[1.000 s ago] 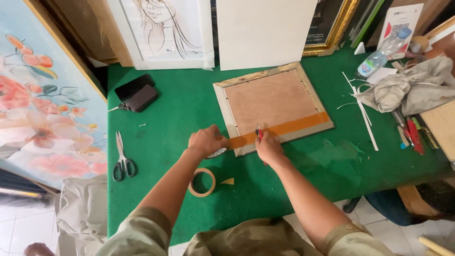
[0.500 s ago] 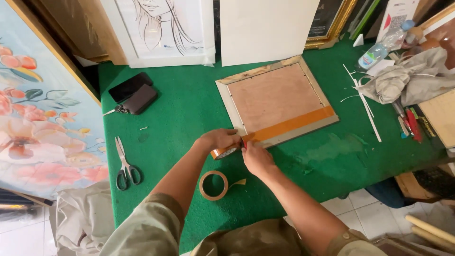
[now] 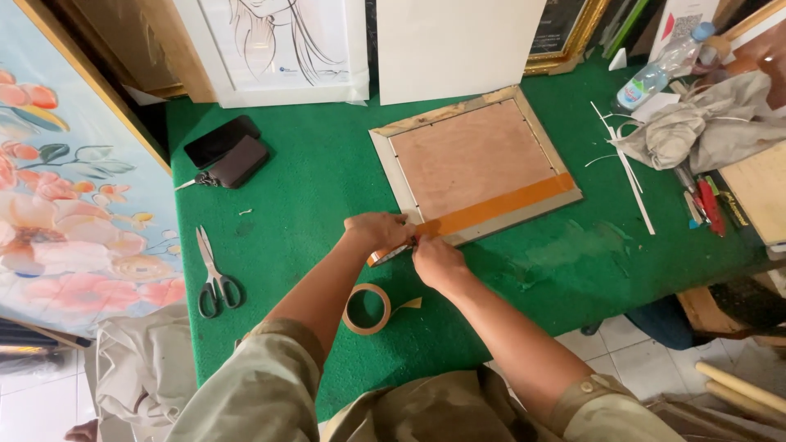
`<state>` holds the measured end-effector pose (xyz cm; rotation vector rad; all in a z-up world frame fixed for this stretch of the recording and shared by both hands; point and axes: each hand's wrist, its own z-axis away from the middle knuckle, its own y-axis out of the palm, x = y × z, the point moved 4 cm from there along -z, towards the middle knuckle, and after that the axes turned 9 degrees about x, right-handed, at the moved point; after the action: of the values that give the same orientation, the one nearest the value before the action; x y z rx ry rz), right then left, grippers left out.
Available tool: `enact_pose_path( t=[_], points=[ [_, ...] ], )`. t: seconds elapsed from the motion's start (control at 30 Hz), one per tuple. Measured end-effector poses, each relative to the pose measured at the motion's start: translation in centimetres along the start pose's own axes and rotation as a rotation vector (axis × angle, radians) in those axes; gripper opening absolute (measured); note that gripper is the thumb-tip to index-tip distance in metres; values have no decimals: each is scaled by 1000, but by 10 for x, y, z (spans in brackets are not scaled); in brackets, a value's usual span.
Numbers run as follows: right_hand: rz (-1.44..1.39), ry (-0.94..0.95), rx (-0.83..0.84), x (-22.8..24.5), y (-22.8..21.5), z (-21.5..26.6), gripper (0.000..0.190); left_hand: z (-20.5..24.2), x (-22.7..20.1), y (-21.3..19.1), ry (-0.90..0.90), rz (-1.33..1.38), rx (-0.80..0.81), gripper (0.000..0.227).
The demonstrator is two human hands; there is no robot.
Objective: Sealing the back of picture frames using adhesive tape, a utility knife, and a cloth for smoothing.
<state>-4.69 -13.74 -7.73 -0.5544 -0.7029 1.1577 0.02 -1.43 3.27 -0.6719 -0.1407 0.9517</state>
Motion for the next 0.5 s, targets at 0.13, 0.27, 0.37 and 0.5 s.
enact_pose_path(
  t=[0.13, 0.27, 0.37, 0.5],
  points=[
    [-59, -20, 23, 6, 1, 33, 38, 29, -15, -13, -98, 150, 28, 58],
    [-39, 19, 42, 0, 6, 57, 37, 14, -12, -8, -157, 260, -12, 66],
    [-77, 18, 31, -3, 1, 79, 39, 6, -11, -1, -166, 292, -37, 68],
    [-104, -32, -245, -11, -30, 100, 32, -37, -4, 23, -245, 394, -228, 66]
  ],
)
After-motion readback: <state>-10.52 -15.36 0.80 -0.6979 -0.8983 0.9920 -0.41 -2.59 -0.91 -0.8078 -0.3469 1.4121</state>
